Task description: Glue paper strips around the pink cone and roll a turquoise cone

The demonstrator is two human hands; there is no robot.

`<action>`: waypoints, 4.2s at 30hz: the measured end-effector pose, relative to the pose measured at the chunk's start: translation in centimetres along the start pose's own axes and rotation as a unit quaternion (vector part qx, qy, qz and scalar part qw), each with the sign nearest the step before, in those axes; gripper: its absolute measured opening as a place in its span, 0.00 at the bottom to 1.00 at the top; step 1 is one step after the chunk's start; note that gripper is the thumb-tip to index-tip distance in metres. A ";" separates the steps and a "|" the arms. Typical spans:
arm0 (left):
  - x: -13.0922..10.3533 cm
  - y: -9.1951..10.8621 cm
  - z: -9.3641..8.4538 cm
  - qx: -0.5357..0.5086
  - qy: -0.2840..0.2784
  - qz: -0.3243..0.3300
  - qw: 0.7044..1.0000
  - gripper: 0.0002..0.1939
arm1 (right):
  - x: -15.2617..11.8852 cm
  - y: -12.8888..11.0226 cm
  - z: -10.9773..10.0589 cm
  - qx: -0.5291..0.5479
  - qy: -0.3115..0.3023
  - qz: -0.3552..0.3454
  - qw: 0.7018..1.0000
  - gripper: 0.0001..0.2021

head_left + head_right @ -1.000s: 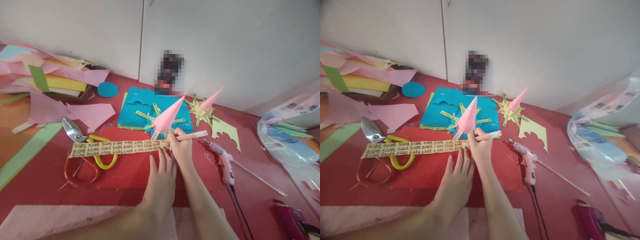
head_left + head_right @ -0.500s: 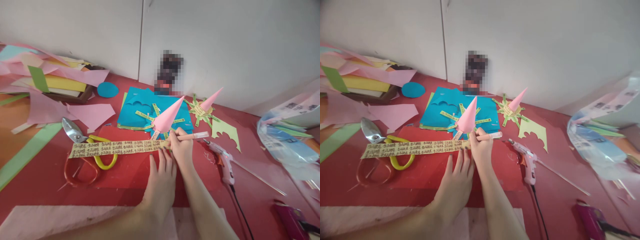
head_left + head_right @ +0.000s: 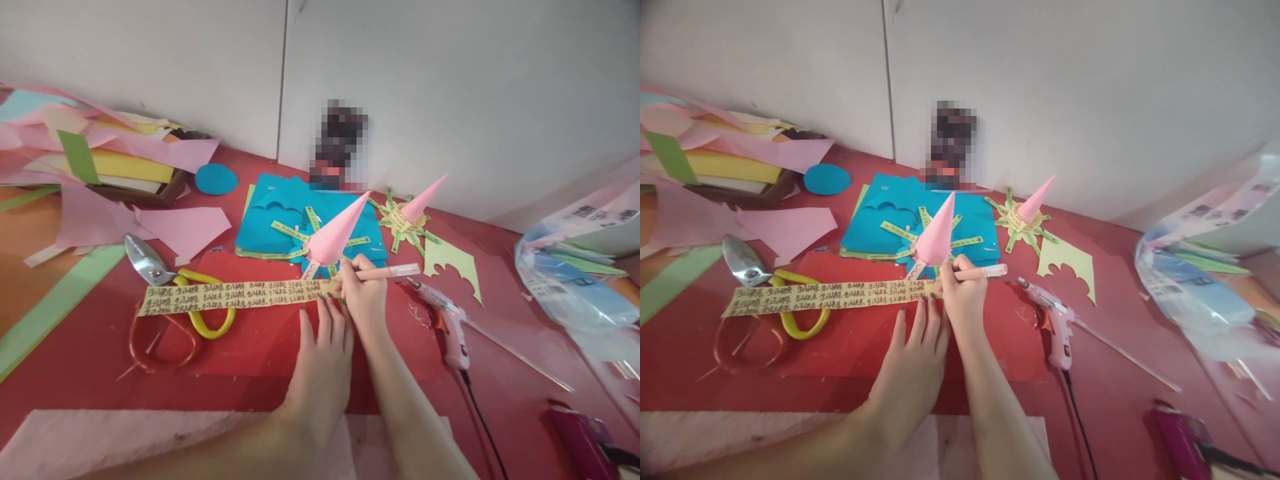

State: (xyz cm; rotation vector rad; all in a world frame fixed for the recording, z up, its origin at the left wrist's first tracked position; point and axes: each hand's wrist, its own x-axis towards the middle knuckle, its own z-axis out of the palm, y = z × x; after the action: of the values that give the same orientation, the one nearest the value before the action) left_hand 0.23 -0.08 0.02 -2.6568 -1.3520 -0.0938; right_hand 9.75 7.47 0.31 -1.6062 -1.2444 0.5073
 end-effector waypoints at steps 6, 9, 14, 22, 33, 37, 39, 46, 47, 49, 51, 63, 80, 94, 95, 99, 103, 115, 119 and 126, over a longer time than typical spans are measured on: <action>0.0 0.0 -0.1 0.005 -0.005 -0.003 1.000 0.27 | 0.0 -0.2 -0.1 -0.015 0.000 0.009 1.000 0.13; 0.1 0.0 -0.1 0.007 -0.003 -0.005 1.000 0.27 | 0.0 -0.3 -0.1 -0.015 0.014 0.010 1.000 0.13; 0.0 0.0 0.1 0.005 0.004 -0.005 1.000 0.27 | 0.0 -0.3 0.0 0.012 0.027 0.037 0.999 0.14; 0.0 0.0 -0.1 -0.009 0.012 -0.006 1.000 0.26 | 0.0 -0.1 0.0 0.008 0.022 0.029 0.999 0.15; -0.1 0.0 -0.2 -0.004 0.002 -0.004 1.000 0.26 | -0.1 -0.1 -0.1 -0.011 0.029 0.025 0.999 0.14; 0.0 0.0 -0.2 0.000 0.004 -0.005 1.000 0.26 | -0.1 -0.2 -0.1 -0.013 0.020 0.022 0.999 0.14; 0.0 0.0 -0.2 -0.004 0.006 -0.005 1.000 0.26 | -0.1 -0.3 -0.1 -0.028 0.019 0.017 0.999 0.13; 0.0 0.0 -0.1 -0.005 0.004 -0.005 1.000 0.27 | 0.0 -0.4 -0.1 -0.012 0.015 0.027 0.999 0.13; 0.0 0.0 -0.1 -0.002 0.002 -0.005 1.000 0.27 | 0.0 -0.3 -0.1 -0.012 0.014 0.026 1.000 0.13; 0.0 0.0 -0.1 0.000 0.000 -0.005 1.000 0.27 | 0.0 -0.3 -0.1 -0.009 0.017 0.028 0.999 0.13; 0.0 -0.1 -0.1 0.001 -0.001 -0.002 1.000 0.27 | 0.0 -0.2 -0.1 -0.008 0.022 0.029 0.999 0.13; 0.0 0.0 -0.2 -0.004 0.001 -0.002 1.000 0.26 | -0.1 -0.5 -0.1 0.017 0.001 0.040 0.999 0.13; 0.0 -0.1 -0.2 0.008 0.011 -0.005 1.000 0.25 | -0.1 -0.2 0.0 0.015 -0.067 -0.009 0.998 0.16; 0.0 0.0 0.0 0.012 0.007 -0.001 1.000 0.26 | -0.1 -0.1 0.1 0.004 -0.060 -0.011 0.998 0.15; 0.0 0.0 0.0 0.013 0.007 -0.001 1.000 0.26 | -0.1 -0.1 0.0 0.006 -0.063 -0.008 0.998 0.15; 0.1 0.0 0.0 0.007 0.011 0.000 1.000 0.26 | -0.1 -0.1 0.0 -0.004 -0.060 -0.009 0.998 0.15; 0.0 0.0 0.0 0.001 0.012 0.000 1.000 0.26 | -0.1 0.0 0.0 0.002 -0.057 -0.013 0.998 0.15; 0.0 -0.1 -0.1 0.013 0.008 0.000 1.000 0.26 | -0.1 0.1 0.1 0.009 -0.037 -0.002 0.999 0.13; 0.0 -0.1 -0.2 0.008 0.005 0.000 1.000 0.26 | -0.1 0.2 0.1 -0.003 -0.031 -0.005 0.999 0.13; 0.1 -0.1 -0.2 0.010 0.006 -0.002 1.000 0.26 | -0.2 0.1 0.1 0.004 -0.028 -0.005 1.000 0.14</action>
State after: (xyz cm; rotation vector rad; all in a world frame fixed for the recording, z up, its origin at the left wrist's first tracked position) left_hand 0.20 0.02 0.23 -2.6331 -1.3472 -0.0960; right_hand 9.65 7.38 0.12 -1.5877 -1.2891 0.5529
